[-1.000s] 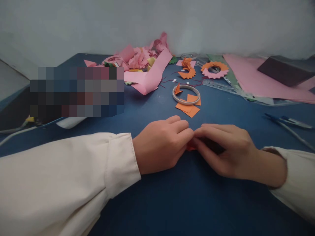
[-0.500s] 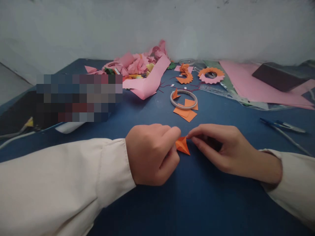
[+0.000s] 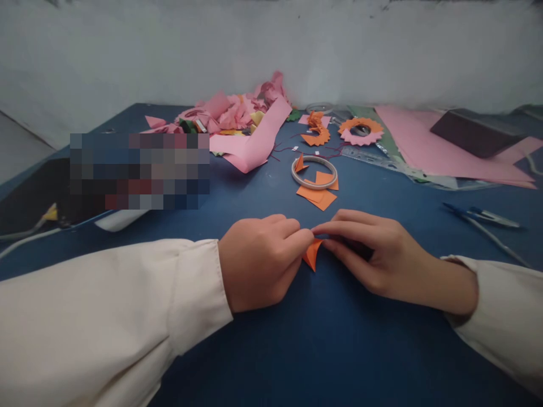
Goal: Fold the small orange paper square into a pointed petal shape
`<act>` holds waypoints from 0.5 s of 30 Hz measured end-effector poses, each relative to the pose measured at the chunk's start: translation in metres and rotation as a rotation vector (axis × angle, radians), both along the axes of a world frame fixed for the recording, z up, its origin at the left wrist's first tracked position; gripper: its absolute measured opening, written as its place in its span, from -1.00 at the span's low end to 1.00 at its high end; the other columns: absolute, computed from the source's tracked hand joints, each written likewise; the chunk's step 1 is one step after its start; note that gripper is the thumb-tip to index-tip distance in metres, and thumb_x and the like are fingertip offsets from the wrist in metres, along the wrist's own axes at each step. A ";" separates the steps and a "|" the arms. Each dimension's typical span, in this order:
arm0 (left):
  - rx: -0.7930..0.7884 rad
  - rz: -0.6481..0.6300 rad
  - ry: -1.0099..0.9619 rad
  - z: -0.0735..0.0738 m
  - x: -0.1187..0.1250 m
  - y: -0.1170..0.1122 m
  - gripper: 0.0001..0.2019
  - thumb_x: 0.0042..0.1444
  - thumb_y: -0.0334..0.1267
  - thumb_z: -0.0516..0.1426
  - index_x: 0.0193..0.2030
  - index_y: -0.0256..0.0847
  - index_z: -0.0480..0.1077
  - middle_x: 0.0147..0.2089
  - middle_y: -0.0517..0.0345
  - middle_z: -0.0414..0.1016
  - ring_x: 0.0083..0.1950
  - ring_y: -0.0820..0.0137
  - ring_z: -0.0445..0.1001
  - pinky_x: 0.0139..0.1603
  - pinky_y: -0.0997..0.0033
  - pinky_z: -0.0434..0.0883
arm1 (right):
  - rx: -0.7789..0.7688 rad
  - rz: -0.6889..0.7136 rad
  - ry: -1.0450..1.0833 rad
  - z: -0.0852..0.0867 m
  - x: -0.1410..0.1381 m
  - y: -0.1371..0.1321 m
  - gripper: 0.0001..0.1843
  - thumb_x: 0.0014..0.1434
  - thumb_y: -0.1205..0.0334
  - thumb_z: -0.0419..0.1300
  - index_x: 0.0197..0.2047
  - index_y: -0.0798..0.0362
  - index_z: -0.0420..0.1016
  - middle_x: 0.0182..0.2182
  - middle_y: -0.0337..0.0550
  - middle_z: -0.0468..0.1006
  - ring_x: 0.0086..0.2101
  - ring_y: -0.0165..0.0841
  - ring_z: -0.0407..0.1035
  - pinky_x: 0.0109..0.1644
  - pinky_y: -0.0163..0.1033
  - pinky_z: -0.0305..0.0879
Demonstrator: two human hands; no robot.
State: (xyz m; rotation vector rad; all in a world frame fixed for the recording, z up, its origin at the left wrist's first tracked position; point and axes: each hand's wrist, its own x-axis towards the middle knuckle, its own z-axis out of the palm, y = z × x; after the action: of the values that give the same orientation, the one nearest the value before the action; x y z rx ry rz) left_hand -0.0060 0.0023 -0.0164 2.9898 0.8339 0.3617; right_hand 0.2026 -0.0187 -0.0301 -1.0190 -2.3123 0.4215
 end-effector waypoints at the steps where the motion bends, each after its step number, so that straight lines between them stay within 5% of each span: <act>1: -0.005 -0.001 0.002 0.000 0.000 0.000 -0.80 0.18 -0.36 -0.11 -0.32 -0.23 0.33 -0.39 0.14 0.38 -0.37 0.35 0.31 -0.42 0.37 0.24 | -0.003 0.003 0.003 0.001 0.000 0.000 -0.77 0.20 0.38 0.05 -0.08 0.09 0.41 -0.33 -0.14 0.43 -0.36 -0.44 0.33 -0.32 -0.33 0.29; 15: -0.029 -0.042 -0.036 -0.001 -0.001 0.003 -0.80 0.18 -0.41 -0.11 -0.32 -0.24 0.31 -0.34 0.12 0.40 -0.36 0.36 0.29 -0.40 0.38 0.23 | 0.147 0.098 -0.089 -0.004 0.005 -0.001 -0.71 0.10 0.53 0.02 -0.16 0.05 0.38 -0.12 -0.08 0.24 -0.41 -0.48 0.22 -0.38 -0.29 0.26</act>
State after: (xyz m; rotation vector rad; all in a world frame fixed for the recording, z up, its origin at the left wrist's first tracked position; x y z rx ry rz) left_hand -0.0066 0.0051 -0.0179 2.9598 0.7659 0.3981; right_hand 0.2072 -0.0201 -0.0343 -0.8720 -2.4394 0.2439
